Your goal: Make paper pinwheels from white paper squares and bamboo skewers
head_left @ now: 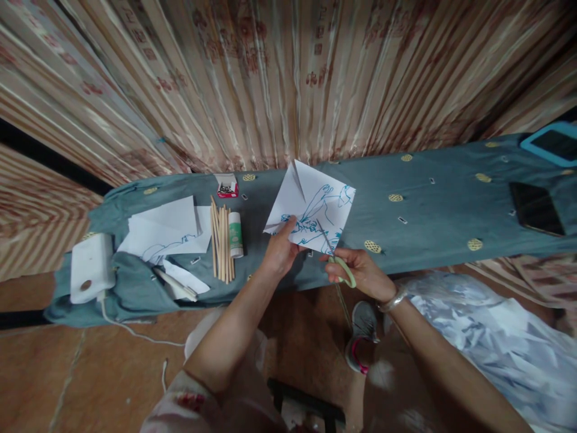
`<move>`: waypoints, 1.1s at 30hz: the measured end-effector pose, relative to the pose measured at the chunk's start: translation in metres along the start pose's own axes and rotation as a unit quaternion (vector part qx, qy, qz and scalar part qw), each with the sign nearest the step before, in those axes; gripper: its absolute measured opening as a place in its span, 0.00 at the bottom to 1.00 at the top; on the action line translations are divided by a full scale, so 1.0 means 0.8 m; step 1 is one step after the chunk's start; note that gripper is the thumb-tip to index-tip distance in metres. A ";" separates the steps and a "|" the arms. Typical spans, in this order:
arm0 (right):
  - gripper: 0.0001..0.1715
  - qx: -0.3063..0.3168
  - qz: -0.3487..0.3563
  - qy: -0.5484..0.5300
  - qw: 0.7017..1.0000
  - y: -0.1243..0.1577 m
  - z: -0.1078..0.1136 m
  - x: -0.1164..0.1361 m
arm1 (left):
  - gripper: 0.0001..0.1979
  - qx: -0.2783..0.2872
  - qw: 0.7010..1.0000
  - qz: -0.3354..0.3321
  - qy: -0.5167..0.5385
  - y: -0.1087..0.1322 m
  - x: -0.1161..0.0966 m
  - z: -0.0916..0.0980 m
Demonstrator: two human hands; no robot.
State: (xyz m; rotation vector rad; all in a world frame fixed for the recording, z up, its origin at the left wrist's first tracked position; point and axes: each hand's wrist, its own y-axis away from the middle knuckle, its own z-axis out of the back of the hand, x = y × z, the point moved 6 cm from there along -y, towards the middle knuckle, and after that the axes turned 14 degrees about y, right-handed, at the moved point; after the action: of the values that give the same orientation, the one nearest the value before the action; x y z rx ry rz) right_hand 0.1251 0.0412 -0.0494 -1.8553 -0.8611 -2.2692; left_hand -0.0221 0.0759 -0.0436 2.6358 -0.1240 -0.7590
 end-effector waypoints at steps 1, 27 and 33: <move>0.24 -0.002 0.000 -0.003 1.000 0.000 0.000 0.000 | 0.06 0.001 1.000 0.003 -0.001 0.000 0.001 0.001; 0.25 -0.014 0.002 0.007 1.000 -0.001 0.001 0.007 | 0.08 0.004 1.000 0.009 -0.005 0.000 0.008 0.006; 0.24 -0.011 0.011 0.000 1.000 -0.001 0.000 0.008 | 0.09 -0.006 1.000 0.005 -0.007 0.002 0.008 0.006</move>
State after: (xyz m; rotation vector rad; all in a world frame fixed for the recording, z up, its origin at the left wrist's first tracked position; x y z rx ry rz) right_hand 0.1232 0.0439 -0.0439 -1.8646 -0.8161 -2.2741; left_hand -0.0189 0.0715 -0.0499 2.6163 -0.1360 -0.7719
